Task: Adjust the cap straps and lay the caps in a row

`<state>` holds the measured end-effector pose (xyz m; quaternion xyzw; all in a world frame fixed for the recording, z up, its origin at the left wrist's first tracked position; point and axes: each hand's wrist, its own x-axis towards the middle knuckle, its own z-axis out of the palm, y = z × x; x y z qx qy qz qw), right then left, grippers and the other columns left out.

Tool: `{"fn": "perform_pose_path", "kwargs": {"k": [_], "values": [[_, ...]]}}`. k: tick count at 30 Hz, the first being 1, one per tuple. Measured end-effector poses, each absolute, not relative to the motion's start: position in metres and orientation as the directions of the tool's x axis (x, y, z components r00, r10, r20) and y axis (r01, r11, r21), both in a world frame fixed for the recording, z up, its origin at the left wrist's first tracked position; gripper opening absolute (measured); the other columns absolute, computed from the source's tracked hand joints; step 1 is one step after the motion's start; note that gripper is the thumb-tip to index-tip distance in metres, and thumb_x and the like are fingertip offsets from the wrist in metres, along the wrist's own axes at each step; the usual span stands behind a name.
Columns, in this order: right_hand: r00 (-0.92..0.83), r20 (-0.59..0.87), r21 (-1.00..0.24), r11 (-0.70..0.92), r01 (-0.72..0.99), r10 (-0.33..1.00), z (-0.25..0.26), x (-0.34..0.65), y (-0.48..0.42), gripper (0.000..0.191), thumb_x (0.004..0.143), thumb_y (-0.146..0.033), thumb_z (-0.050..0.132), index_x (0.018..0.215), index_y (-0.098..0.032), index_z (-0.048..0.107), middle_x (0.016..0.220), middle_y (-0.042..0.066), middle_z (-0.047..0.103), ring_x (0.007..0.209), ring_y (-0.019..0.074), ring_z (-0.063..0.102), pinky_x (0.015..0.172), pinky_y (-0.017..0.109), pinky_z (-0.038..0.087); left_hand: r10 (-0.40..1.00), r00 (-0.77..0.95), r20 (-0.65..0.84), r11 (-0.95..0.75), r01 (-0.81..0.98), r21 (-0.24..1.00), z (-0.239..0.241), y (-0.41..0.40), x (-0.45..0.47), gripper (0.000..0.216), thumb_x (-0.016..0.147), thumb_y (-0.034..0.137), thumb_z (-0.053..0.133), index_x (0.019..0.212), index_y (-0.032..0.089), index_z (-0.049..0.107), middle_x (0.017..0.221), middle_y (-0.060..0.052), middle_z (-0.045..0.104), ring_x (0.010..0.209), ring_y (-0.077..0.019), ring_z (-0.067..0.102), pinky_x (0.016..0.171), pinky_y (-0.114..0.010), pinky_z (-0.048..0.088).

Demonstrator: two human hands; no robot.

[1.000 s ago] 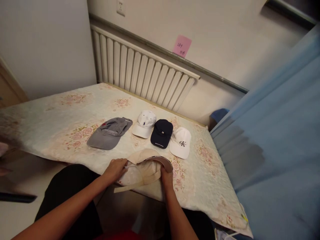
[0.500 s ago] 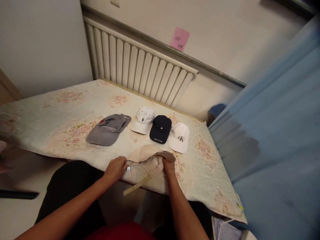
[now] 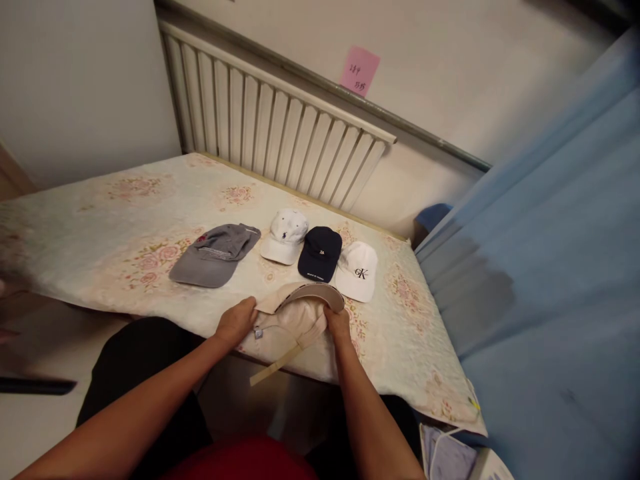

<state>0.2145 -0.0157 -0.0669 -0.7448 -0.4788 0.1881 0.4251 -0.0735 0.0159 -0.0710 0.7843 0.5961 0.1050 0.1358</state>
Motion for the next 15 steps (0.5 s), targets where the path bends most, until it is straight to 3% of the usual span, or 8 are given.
{"fn": "perform_pose_path", "kwargs": {"k": [5,15], "values": [[0.464,0.164,-0.731,-0.209,0.649,0.87,-0.063,0.211,-0.013,0.025,0.075,-0.033,0.058,0.081,-0.015,0.074,0.074,0.009,0.074,0.069,0.0219,0.066,0.063,0.028,0.048,0.98,0.196,-0.037,-0.171,0.921,0.349,-0.066,0.015,-0.077,0.018,0.091,0.028,0.035,0.09,0.02,0.051,0.088,-0.007,0.067,0.083,-0.0209,0.063,0.068,-0.029,0.04],[0.408,0.266,-0.531,-0.221,0.818,0.873,-0.065,0.208,-0.026,0.024,0.081,-0.03,0.051,0.084,-0.017,0.071,0.08,0.012,0.071,0.073,0.0228,0.063,0.064,0.029,0.04,0.99,0.108,-0.09,-0.074,0.944,0.321,-0.063,0.012,-0.075,0.024,0.091,0.032,0.032,0.093,0.02,0.052,0.09,-0.009,0.068,0.084,-0.0221,0.064,0.067,-0.03,0.04]]}}
